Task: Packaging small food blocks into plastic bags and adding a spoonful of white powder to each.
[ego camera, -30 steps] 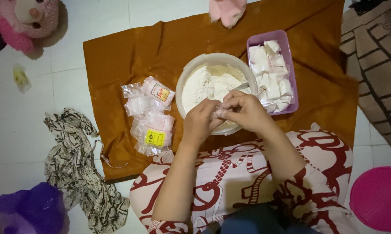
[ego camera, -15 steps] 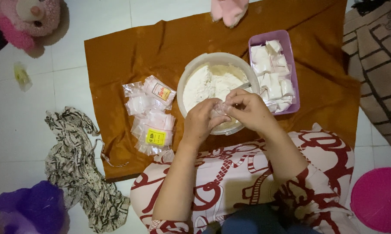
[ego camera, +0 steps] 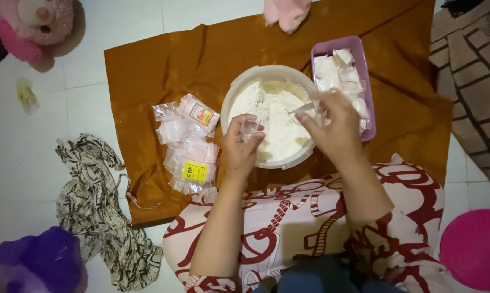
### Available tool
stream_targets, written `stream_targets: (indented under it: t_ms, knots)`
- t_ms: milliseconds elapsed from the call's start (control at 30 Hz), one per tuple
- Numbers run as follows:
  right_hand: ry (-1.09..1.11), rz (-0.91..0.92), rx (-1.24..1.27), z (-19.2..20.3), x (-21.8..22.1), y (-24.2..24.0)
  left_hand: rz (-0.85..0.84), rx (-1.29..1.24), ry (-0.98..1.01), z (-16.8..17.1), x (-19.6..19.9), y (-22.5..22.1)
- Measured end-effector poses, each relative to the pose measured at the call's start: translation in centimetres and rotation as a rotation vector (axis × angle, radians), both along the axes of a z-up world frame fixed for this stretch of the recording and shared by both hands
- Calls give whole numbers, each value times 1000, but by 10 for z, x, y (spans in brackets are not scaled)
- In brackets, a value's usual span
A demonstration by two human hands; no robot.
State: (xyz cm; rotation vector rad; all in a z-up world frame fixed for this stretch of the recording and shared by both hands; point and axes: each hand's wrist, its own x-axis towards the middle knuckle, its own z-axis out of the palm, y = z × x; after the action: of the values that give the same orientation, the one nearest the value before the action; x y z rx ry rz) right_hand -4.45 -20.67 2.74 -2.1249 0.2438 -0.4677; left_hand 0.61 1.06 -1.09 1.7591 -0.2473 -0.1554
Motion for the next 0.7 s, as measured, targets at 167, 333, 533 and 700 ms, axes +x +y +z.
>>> stream_targets:
  t_ms: [167,333,533,700]
  knots:
    - [171,129,-328,-30,4,12,34,-66,11,4,3,4]
    - [84,91,-381,-30,-2,3,30,-65,9,12,1,4]
    - [-23,-79,-299,-46,-1,-15,22,-54,32,17,-1,3]
    - [126,-14,-306,-43,1,-6,-4,-23,43,14,1,3]
